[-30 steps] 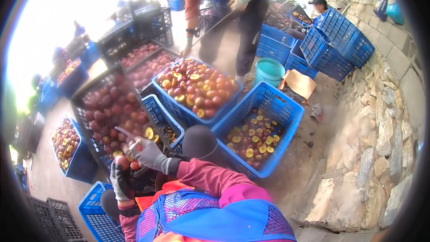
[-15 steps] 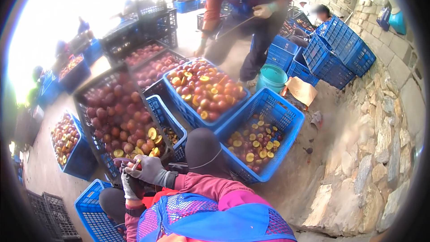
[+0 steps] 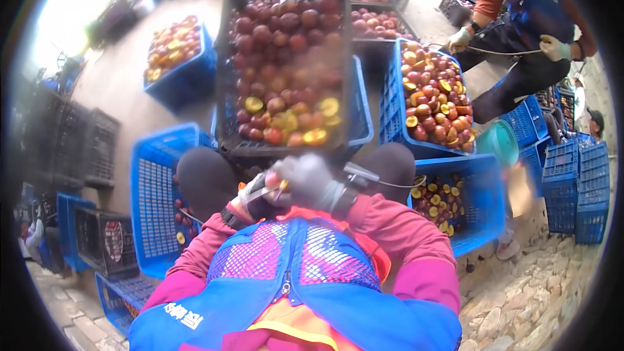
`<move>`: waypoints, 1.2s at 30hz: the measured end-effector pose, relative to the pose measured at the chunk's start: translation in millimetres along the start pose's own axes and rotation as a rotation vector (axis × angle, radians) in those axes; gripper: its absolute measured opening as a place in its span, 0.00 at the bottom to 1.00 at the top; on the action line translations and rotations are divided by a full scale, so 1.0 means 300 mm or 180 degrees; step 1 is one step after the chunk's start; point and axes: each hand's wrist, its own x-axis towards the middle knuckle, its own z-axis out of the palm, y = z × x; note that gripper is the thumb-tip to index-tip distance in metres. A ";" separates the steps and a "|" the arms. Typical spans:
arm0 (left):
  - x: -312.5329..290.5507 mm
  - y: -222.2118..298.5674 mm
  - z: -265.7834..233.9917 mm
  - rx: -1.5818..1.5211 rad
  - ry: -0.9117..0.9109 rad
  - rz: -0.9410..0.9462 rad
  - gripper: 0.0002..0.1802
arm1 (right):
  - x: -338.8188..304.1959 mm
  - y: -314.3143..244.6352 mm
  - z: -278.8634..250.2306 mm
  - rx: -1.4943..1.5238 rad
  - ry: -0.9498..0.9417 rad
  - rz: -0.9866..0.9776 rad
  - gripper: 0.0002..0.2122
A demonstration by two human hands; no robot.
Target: The person is sorting and cutting plums or similar small fruit in half using a small knife.
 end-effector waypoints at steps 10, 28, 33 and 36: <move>0.078 0.025 -0.101 -0.0366 0.1041 -0.0368 0.35 | 0.064 0.148 0.015 0.3100 0.0693 0.3209 0.13; 0.251 0.070 -0.332 0.1018 0.1976 -0.0050 0.25 | 0.084 0.152 0.028 0.2797 0.1372 0.3414 0.19; 0.117 0.057 -0.135 -0.1224 0.1628 0.0337 0.22 | 0.092 0.122 0.059 0.2265 0.0790 0.2419 0.23; -0.125 0.157 -0.318 0.0787 0.1680 0.0521 0.22 | 0.013 0.234 -0.070 0.2199 0.0615 0.2927 0.20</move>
